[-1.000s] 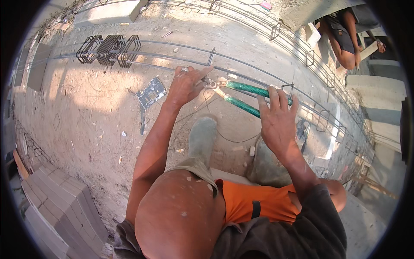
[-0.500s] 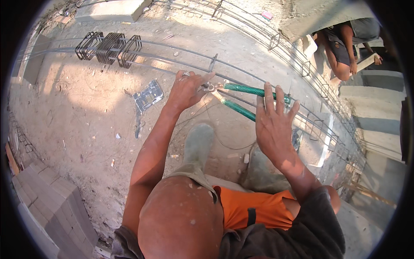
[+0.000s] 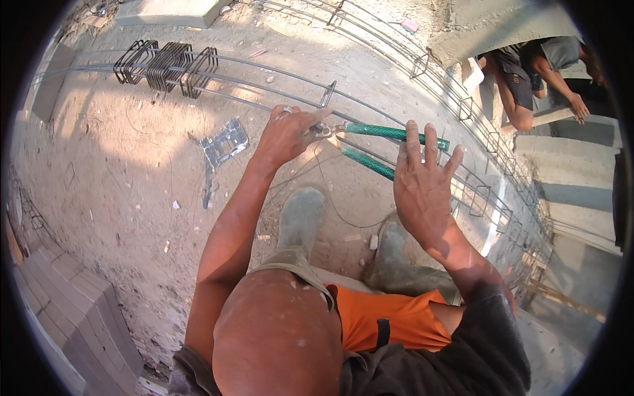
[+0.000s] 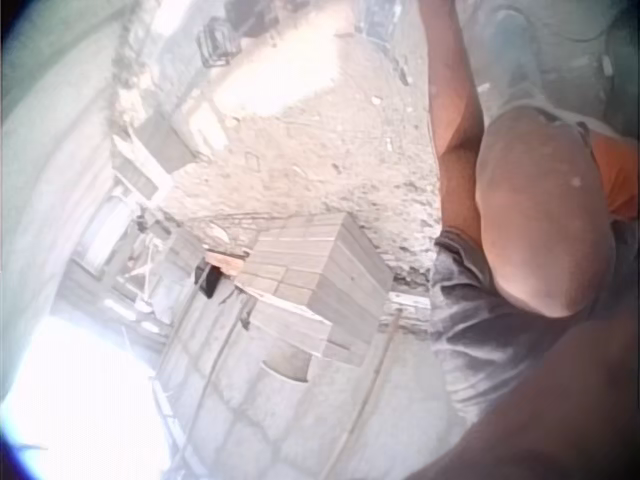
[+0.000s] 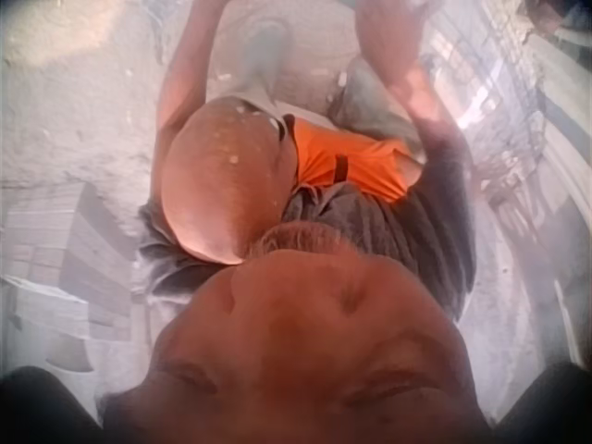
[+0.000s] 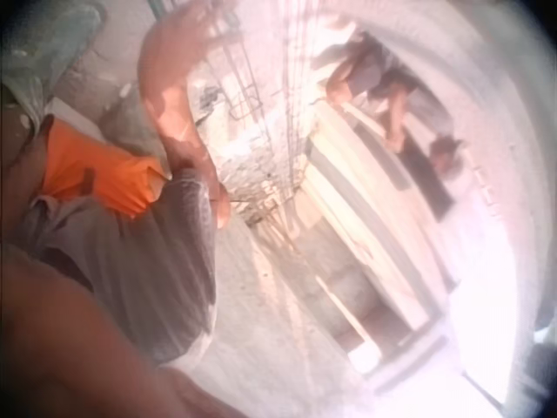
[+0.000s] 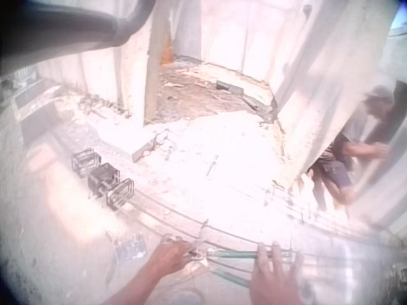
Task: The person uses pliers and wire to tie and secure metal rebar frames together at a construction site.
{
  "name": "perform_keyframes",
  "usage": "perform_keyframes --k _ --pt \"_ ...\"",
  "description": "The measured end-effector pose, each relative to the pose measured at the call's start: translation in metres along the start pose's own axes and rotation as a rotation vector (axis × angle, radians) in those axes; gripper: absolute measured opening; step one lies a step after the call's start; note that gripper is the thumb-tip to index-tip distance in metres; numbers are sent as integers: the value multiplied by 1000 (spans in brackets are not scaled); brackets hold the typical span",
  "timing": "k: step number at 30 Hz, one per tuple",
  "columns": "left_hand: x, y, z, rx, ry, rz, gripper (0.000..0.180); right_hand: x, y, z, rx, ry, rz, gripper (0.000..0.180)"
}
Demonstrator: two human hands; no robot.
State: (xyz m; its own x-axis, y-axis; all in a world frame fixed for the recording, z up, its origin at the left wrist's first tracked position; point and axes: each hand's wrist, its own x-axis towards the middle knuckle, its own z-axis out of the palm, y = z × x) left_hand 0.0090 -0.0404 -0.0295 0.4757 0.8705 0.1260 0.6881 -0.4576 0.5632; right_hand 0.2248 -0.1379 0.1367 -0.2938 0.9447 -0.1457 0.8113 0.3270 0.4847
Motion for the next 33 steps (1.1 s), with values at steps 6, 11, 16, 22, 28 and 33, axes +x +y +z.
perform_keyframes --k 6,11,16,22,28,33 --pt "2 3 -6 -18 -89 -44 60 2 5 -16 -33 -127 -154 30" --pt "4 3 -6 14 -79 -31 63 27 17 -48 344 -641 -216 27" --pt "1 -4 -1 -11 -12 -10 65 21 20 -24 733 -665 -205 28" --pt "6 2 -4 -41 -120 -62 69 -25 -20 11 1522 -780 210 32" --pt "-2 5 -2 -43 -85 -62 69 -68 -116 48 3275 -817 476 50" --pt "-12 19 -9 293 61 38 56 -65 -147 68 3545 -721 71 57"
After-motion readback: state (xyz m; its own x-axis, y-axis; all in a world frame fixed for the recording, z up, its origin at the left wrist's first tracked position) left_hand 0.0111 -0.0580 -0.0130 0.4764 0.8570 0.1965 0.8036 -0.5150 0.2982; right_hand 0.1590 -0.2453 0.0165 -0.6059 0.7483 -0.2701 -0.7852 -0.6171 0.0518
